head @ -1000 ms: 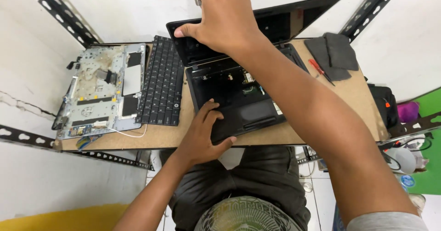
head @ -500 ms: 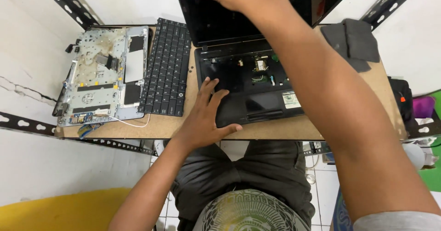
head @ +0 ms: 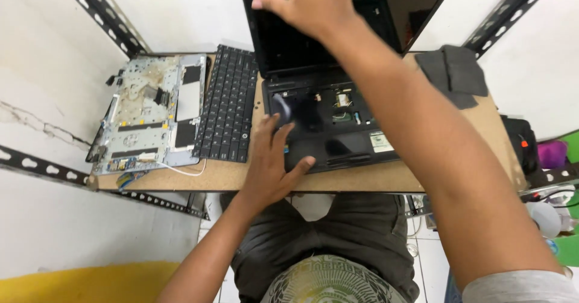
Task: Disassembling and inspecting internal components of a laptop computer on a repair bench
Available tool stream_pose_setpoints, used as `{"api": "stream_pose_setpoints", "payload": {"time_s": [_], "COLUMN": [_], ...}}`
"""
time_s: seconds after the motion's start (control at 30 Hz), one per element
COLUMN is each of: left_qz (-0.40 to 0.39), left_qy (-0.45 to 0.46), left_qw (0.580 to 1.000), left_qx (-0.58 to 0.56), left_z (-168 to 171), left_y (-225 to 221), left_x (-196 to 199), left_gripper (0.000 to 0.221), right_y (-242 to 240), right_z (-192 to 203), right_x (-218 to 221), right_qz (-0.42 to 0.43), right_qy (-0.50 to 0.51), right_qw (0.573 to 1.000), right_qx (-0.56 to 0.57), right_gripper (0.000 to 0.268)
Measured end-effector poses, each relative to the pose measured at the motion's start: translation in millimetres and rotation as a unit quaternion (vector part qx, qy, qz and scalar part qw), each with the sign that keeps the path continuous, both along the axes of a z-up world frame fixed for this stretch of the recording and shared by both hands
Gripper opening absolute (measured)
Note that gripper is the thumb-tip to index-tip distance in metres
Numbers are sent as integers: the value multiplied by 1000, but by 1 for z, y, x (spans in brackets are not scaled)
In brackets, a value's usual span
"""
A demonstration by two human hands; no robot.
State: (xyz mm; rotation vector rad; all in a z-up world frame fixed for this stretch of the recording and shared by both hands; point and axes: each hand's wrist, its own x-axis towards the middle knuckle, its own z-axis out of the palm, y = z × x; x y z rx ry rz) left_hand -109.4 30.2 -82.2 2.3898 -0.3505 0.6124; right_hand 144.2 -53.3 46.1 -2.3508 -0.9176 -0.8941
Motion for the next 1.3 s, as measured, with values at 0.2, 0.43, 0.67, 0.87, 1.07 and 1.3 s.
{"api": "stream_pose_setpoints", "payload": {"time_s": [0.2,0.43,0.67,0.87,1.07,1.3], "left_qz": [-82,-297,-7,71,115,118], "left_qy": [-302,-148,15,-147,294,76], "left_qw": [948,942,979,984,923,853], "left_qx": [-60,37,203,-68,-220,-502], "left_z": [39,67,67,63,62,2], "left_y": [-44,-97,-45,6,-7,-22], "left_x": [-26,-33,-5,0,-9,5], "left_gripper": [27,55,67,37,77,44], "right_y": [4,36,-2,-85,-204,-195], "right_z": [-12,-93,-111,-112,-73,-41], "right_x": [-94,-163,-184,-130,-27,-2], "right_qz": [256,355,312,225,-8,-40], "right_qy": [-298,-248,-223,-190,-26,371], "right_qw": [919,900,923,954,937,786], "right_qx": [23,-40,-8,58,347,493], "right_gripper": [15,18,16,27,19,66]}}
